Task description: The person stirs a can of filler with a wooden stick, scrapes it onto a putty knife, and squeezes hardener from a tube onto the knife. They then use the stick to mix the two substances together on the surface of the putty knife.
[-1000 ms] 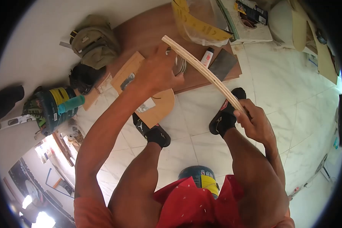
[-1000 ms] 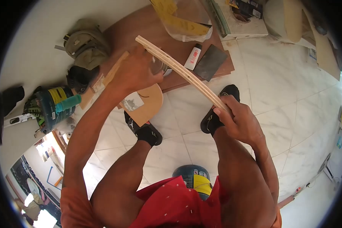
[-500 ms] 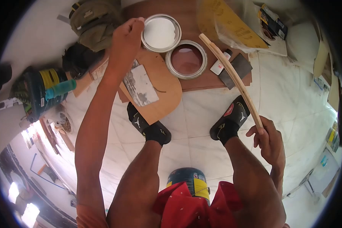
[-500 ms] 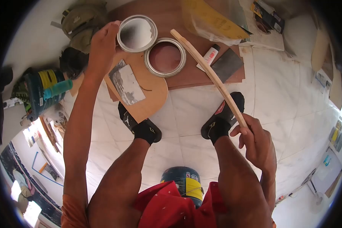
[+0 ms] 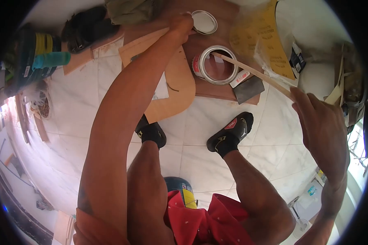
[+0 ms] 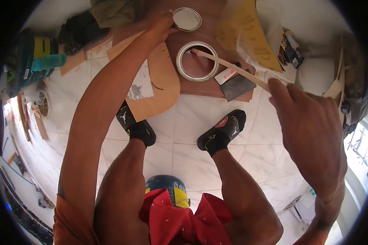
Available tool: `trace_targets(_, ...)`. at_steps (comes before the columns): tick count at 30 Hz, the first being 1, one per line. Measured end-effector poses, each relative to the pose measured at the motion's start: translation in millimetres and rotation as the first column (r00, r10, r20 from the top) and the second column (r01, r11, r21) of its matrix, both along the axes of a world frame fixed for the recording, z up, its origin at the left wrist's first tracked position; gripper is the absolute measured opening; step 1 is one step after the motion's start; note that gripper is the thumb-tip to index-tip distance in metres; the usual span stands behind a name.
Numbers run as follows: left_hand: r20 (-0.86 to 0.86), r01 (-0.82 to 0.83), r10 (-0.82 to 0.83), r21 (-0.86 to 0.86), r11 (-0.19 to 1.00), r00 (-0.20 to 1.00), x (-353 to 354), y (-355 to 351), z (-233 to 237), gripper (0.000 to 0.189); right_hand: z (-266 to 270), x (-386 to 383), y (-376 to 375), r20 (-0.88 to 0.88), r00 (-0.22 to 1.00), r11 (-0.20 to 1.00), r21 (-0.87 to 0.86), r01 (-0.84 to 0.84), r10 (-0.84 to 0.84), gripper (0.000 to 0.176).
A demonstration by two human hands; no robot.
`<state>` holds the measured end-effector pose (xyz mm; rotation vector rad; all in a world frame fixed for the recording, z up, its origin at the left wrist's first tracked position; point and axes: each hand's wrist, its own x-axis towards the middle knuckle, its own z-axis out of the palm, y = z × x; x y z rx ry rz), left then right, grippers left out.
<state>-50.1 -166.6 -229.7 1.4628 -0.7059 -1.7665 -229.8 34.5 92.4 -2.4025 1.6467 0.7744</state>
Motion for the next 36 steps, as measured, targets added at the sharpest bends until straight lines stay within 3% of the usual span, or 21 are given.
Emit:
trace_targets(2, -0.049, 0.037, -0.037, -0.003, 0.999, 0.998, 3, -4, -14, 0.025, 1, 21, -13, -0.153, 0.984, 0.996, 0.047, -0.081, 0.087, 0.031)
trace_targets(5, 0.045, 0.164, -0.163, -0.029, 0.986, 0.986, 15, 1, 1, 0.021, 0, 39, -21, -0.337, 0.931, 0.990, 0.076, -0.121, 0.140, 0.032)
trace_targets(8, 0.224, 0.332, -0.334, 0.049, 0.942, 0.916, 22, -7, -14, 0.028, -4, 47, -35, -0.429, 0.897, 0.992, -0.020, -0.123, 0.103, 0.033)
trace_targets(11, 0.381, 0.369, -0.274, -0.203, 0.907, 0.883, 36, 5, -6, 0.037, 8, 59, -36, -0.405, 0.894, 0.962, -0.100, -0.254, 0.193, 0.032)
trace_targets(14, 0.505, 0.430, -0.185, -0.426, 0.796, 0.843, 45, 40, 17, 0.048, 13, 70, -36, -0.352, 0.915, 0.964, -0.099, -0.247, 0.198, 0.026)
trace_targets(16, 0.401, 0.661, -0.547, -0.244, 0.709, 0.735, 63, 70, 73, 0.060, 12, 80, -40, -0.364, 0.902, 0.969, -0.002, -0.249, 0.231, 0.020)
trace_targets(18, 0.399, 0.651, -0.517, -0.525, 0.549, 0.757, 62, 102, 62, 0.076, 4, 84, -44, -0.344, 0.886, 0.950, 0.087, -0.300, 0.311, 0.014)
trace_targets(21, 0.564, 0.698, -0.412, -0.559, 0.448, 0.716, 56, 133, 76, 0.096, -13, 71, -45, -0.204, 0.888, 0.910, 0.039, -0.413, 0.412, 0.008)
trace_targets(23, 0.612, 0.741, -0.423, -0.497, 0.452, 0.668, 45, 138, 73, 0.102, -24, 54, -47, -0.142, 0.893, 0.901, -0.006, -0.433, 0.428, 0.008)
trace_targets(25, 0.650, 0.760, -0.407, -0.468, 0.451, 0.642, 43, 138, 74, 0.106, -30, 47, -55, -0.072, 0.915, 0.915, -0.040, -0.400, 0.397, 0.010)
trace_targets(28, 0.654, 0.751, -0.387, -0.473, 0.461, 0.650, 42, 139, 74, 0.107, -26, 35, -61, -0.127, 0.966, 0.971, 0.110, -0.211, 0.224, 0.014)
trace_targets(31, 0.626, 0.734, -0.400, -0.473, 0.487, 0.669, 44, 140, 75, 0.105, -26, 21, -52, -0.090, 0.989, 0.990, 0.081, -0.115, 0.122, 0.018)
trace_targets(34, 0.624, 0.726, -0.393, -0.472, 0.501, 0.676, 44, 140, 74, 0.103, -16, 20, -54, -0.103, 0.994, 0.985, 0.170, 0.037, -0.020, 0.018)
trace_targets(36, 0.607, 0.729, -0.422, -0.454, 0.511, 0.674, 43, 140, 74, 0.104, -17, 34, -54, -0.161, 0.984, 0.981, 0.187, -0.050, 0.081, 0.023)
